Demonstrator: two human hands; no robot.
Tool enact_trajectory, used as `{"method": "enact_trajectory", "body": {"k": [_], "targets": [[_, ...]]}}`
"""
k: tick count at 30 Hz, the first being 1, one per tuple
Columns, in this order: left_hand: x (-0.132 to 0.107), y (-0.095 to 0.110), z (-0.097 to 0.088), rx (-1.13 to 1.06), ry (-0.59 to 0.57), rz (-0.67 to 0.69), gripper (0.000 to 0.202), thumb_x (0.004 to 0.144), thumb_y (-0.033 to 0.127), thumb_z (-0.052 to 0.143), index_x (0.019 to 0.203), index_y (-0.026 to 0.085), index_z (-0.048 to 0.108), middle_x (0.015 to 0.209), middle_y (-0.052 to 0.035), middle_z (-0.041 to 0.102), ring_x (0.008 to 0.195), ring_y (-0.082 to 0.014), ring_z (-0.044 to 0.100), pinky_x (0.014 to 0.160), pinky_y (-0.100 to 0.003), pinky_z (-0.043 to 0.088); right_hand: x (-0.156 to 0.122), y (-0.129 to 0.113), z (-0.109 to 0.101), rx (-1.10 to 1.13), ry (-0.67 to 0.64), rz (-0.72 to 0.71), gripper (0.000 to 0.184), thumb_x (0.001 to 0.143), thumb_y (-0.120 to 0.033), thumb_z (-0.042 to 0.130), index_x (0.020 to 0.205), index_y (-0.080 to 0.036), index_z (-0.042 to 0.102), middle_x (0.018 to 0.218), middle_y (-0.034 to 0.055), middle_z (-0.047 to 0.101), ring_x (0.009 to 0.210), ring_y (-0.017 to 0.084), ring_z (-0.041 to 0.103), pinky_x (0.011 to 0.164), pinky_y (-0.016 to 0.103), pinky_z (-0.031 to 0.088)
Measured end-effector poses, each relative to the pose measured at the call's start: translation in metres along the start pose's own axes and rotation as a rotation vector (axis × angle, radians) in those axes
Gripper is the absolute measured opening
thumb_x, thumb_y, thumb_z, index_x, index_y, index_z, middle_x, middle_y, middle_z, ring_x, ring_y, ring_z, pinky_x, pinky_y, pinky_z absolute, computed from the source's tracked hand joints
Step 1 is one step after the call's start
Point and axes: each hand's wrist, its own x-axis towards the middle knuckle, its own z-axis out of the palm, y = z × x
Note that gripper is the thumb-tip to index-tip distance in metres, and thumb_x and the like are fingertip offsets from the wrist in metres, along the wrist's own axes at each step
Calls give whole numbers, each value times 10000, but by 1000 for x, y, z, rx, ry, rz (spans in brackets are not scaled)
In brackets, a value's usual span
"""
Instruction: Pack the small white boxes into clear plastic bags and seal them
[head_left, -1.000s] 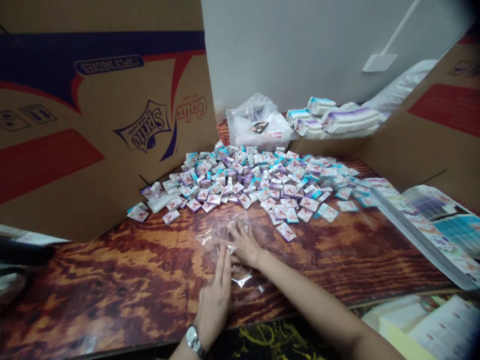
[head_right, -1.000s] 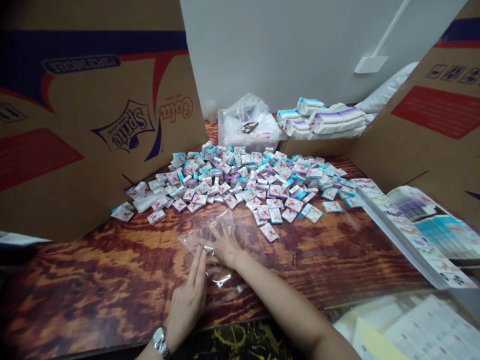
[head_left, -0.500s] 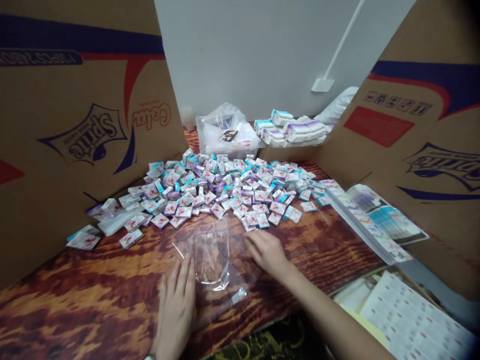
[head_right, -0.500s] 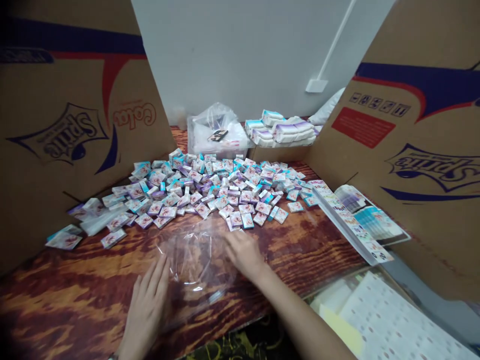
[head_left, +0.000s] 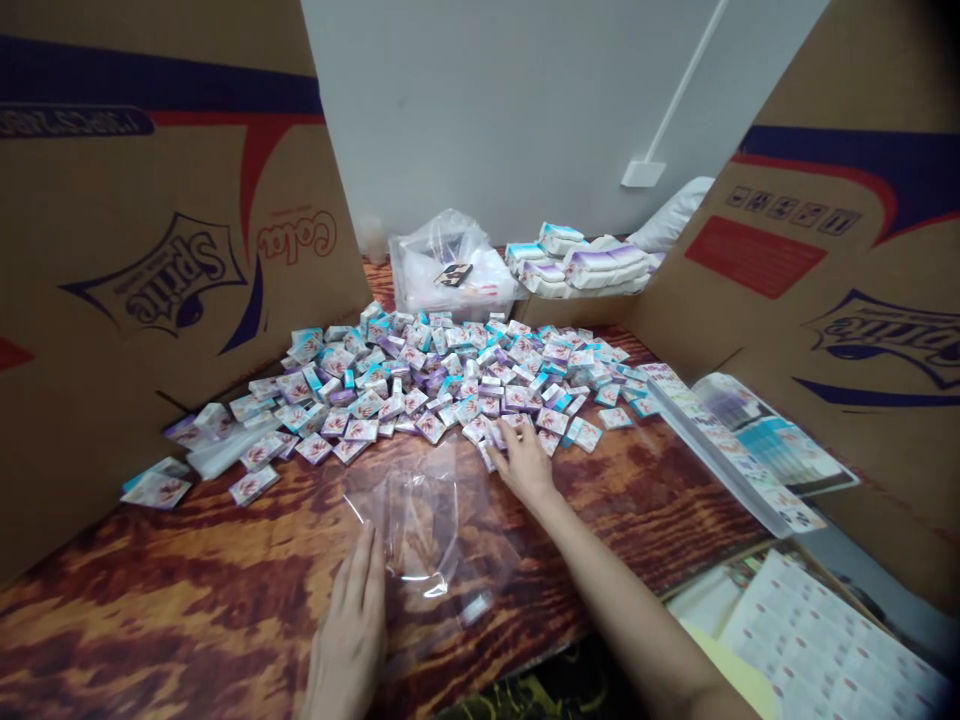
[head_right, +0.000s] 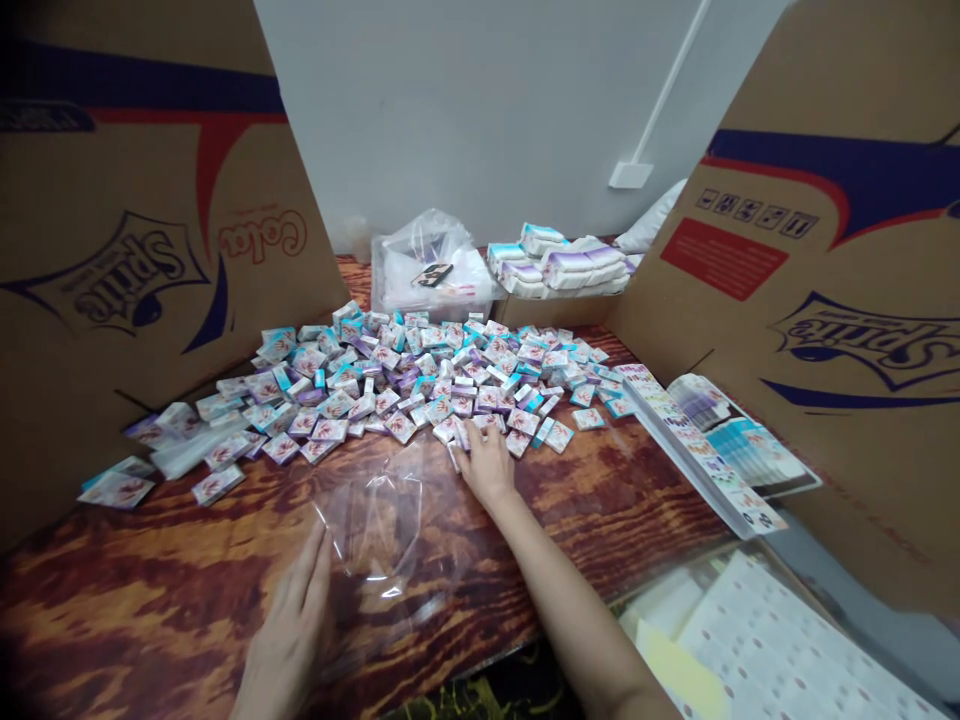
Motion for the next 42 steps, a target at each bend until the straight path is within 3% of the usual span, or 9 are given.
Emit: {"method": "enact_trajectory", "body": {"k": [3, 9, 12, 17, 20, 26, 31, 37, 42], "targets": [[0, 1, 4, -30, 18, -15, 782, 782, -38, 269, 1452, 214, -45, 1497, -109, 251, 1325, -229, 335, 969, -342, 450, 9, -1, 12, -56, -64, -53, 480, 886, -376, 488, 1346, -250, 438, 1045, 125, 540, 956, 264, 531, 777, 366, 481], [-4, -3, 7, -78, 19, -29, 804, 751, -45, 267, 1454, 216, -25, 1505, -109, 228, 1339, -240, 306, 982, -365, 434, -11, 23, 25, 114, 119, -276, 440, 926, -350, 427, 1347, -224, 444, 1159, 133, 498, 1075, 250, 495, 917, 404, 440], [-3, -5, 6, -81, 13, -34, 808, 750, -56, 255, 1452, 213, -41, 1510, -110, 211, 1347, -243, 290, 995, -373, 420, -21, 31, 28, 70, 52, -370, 431, 912, -347, 459, 1326, -227, 467, 1246, 146, 462, 1150, 274, 454, 939, 438, 429], [-3, -4, 4, -77, -2, -17, 805, 757, -68, 258, 1451, 201, -50, 1514, -133, 184, 1357, -246, 263, 1006, -373, 407, -19, 31, 24, 129, 9, -349, 348, 931, -307, 410, 1230, -180, 534, 1274, 152, 463, 1173, 245, 458, 967, 404, 425], [-4, -3, 3, -65, -13, -22, 804, 756, -76, 250, 1452, 200, -44, 1517, -129, 176, 1360, -239, 254, 1005, -361, 409, -12, 33, 18, 239, 23, -359, 350, 928, -257, 388, 1251, -182, 500, 1299, 136, 441, 1208, 212, 441, 985, 373, 421], [-4, -1, -1, -36, -11, -17, 748, 800, -60, 241, 1453, 172, -39, 1509, -153, 188, 1369, -241, 231, 1026, -394, 385, -15, 42, 17, 192, -3, -562, 391, 921, -247, 421, 1308, -199, 456, 1324, 137, 433, 1223, 223, 418, 999, 405, 394], [-3, -2, -2, -29, -2, 2, 750, 794, -64, 237, 1453, 165, -38, 1508, -155, 190, 1372, -243, 219, 1020, -394, 393, -18, 39, 21, 22, 19, -555, 376, 897, -232, 473, 1271, -213, 507, 1249, 146, 499, 1140, 257, 475, 995, 495, 354], [-4, -1, -3, -38, 4, -10, 765, 783, -68, 233, 1452, 172, -51, 1507, -162, 191, 1372, -247, 218, 1013, -409, 399, -10, 42, 22, 15, 12, -576, 438, 876, -311, 526, 1298, -204, 477, 1176, 141, 531, 1072, 267, 500, 980, 522, 353], [-3, 0, -4, -35, 22, -13, 771, 776, -90, 210, 1454, 178, -39, 1502, -165, 206, 1364, -247, 243, 991, -387, 426, -6, 44, 20, 79, 71, -549, 359, 896, -232, 462, 1251, -213, 511, 1136, 119, 541, 1031, 238, 506, 952, 448, 394]]}}
